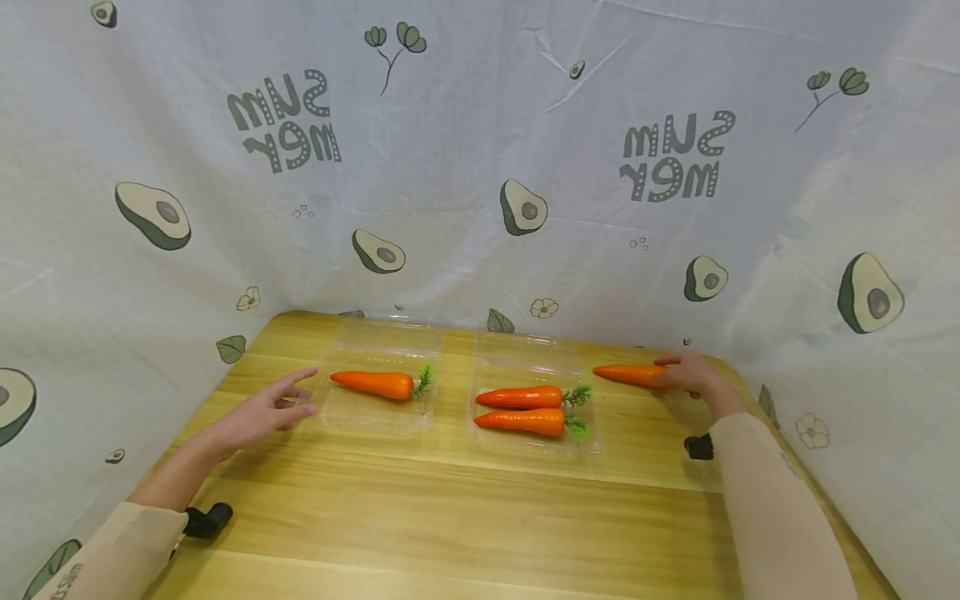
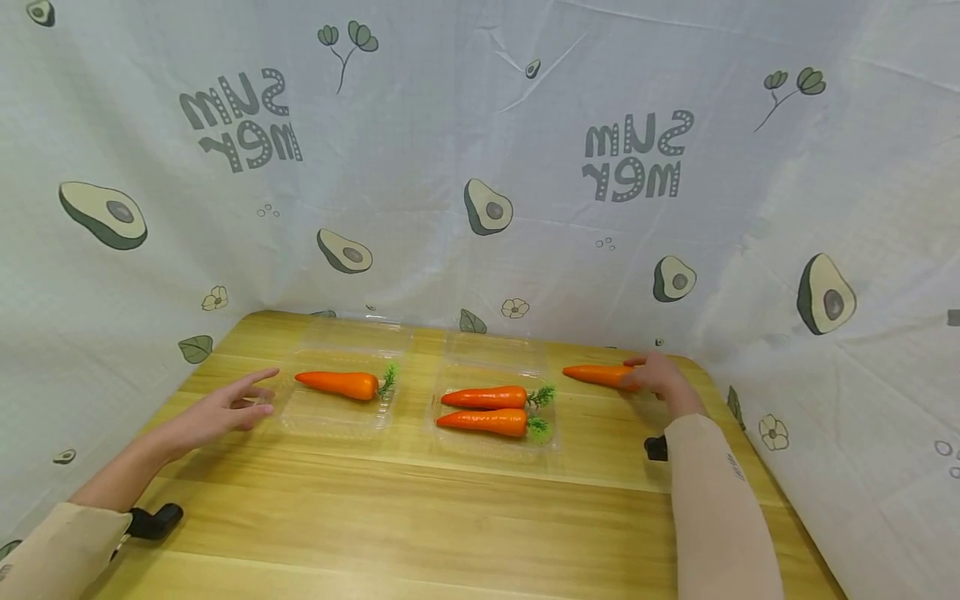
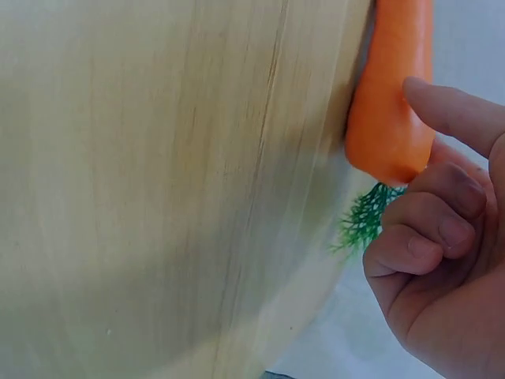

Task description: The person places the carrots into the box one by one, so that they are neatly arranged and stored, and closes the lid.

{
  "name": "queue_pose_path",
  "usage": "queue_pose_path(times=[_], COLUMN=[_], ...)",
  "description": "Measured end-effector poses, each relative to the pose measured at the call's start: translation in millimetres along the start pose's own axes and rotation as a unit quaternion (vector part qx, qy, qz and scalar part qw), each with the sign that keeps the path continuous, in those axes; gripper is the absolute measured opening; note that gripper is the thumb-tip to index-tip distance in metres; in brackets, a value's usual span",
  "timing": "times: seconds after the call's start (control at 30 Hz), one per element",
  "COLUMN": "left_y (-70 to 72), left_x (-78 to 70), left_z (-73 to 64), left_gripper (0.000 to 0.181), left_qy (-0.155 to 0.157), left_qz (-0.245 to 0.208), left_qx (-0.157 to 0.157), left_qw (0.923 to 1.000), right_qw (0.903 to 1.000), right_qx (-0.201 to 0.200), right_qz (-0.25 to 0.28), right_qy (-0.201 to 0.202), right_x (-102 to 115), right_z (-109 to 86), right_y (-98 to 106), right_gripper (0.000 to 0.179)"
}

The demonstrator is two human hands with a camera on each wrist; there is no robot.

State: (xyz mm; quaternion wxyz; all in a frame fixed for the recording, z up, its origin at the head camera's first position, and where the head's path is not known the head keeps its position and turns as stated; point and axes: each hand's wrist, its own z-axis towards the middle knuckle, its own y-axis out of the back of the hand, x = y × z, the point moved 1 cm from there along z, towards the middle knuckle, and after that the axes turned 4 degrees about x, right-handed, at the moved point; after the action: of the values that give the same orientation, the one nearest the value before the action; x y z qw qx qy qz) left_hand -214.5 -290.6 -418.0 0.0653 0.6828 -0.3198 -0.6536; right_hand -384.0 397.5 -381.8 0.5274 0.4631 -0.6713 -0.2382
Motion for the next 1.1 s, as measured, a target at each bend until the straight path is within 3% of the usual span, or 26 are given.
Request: queue_pose_path(times=[0.27, 0.53, 1.1], left_y=[0.0, 0.1, 0.0], left_x=[-0.9, -0.4, -0.1], left_z=[-0.7, -0.8, 0.5], left_gripper=[0.074, 0.075, 0.075], left_qy=[0.001, 0.002, 0.004], left_qz=[0.001, 0.002, 0.003], left_qx=[-0.004, -0.003, -0.004], left_qw=[1.0000, 1.0000, 1.0000], right_qw=[0.9986, 0.9984, 0.9995], right_qx=[-0.002, 0.004, -0.002], right_qz=[0.053, 0.051, 0.026], right_qy=[-0.003, -0.023, -0.019], right_x=[-7, -14, -19], right_z=[-1.5, -1.7, -3.5], right_y=[0, 0, -4], right_gripper=[0.074, 0.077, 0.078])
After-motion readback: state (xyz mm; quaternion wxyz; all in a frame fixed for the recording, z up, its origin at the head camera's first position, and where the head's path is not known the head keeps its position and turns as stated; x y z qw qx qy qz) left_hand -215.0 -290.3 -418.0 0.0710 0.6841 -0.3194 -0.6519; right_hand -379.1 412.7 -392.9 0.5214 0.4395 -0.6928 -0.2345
